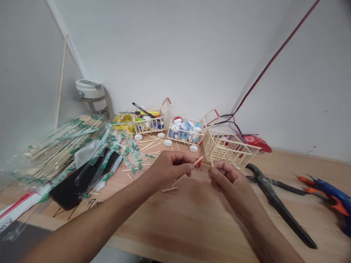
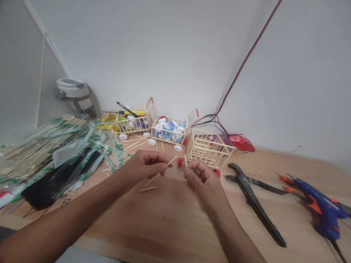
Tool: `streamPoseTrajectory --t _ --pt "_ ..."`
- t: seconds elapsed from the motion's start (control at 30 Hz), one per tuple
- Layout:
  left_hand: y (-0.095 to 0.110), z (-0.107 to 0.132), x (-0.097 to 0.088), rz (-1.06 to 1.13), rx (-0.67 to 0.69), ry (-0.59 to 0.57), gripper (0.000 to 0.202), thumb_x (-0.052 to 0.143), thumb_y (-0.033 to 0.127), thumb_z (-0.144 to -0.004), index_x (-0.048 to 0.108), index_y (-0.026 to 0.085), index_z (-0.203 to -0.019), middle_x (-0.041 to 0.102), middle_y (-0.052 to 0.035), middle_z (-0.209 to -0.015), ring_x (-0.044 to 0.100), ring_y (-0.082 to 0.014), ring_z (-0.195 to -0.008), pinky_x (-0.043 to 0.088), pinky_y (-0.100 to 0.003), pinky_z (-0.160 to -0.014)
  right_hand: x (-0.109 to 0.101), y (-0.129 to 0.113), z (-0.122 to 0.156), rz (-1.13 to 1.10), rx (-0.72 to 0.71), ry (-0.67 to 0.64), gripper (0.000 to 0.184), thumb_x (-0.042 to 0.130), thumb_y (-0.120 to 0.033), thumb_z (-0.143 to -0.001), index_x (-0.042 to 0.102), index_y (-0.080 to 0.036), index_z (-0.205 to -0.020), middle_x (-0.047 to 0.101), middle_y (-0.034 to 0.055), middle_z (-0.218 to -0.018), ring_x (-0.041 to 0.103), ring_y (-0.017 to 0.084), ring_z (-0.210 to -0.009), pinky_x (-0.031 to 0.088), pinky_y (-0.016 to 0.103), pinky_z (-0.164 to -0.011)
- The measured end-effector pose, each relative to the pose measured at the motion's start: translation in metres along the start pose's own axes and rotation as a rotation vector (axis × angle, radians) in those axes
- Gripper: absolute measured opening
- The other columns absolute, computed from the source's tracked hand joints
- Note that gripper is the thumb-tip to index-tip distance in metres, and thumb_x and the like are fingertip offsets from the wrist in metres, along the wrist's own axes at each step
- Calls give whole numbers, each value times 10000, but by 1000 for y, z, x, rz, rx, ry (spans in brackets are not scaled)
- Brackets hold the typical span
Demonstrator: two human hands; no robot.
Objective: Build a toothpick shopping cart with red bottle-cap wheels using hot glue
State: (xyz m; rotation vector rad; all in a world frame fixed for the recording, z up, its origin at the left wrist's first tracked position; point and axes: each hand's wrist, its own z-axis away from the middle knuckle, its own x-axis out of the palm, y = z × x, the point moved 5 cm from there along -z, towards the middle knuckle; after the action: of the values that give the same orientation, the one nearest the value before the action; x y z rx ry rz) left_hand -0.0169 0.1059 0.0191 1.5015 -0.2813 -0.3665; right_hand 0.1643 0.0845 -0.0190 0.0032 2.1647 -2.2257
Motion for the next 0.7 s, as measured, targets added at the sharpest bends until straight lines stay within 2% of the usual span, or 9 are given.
streamPoseTrajectory --t 0.23,0.4,0.7 --pt "0 -3 -3 -7 86 14 150 723 291 -748 761 154 -795 658 -5 -689 529 -88 -634 363 -207 -600 1 -3 2 0 2 -12 343 728 -516 -777 550 -223 -791 458 -47 -620 368 90 -508 256 244 -472" --pt "-1 -3 -5 -111 142 30 164 708 270 -777 777 162 -880 714 -24 -788 561 -101 -687 394 -217 -628 2 -4 3 -12 3 -29 332 731 -506 -781 558 -222 -791 447 -50 -625 364 89 -517 257 241 -477" --pt "2 -2 -4 -94 181 35 213 728 344 -788 774 159 -882 740 -43 -845 611 -121 -735 443 -226 -658 2 -4 3 11 -2 -14 328 741 -500 -770 574 -218 -784 459 -50 -618 376 82 -520 276 228 -479"
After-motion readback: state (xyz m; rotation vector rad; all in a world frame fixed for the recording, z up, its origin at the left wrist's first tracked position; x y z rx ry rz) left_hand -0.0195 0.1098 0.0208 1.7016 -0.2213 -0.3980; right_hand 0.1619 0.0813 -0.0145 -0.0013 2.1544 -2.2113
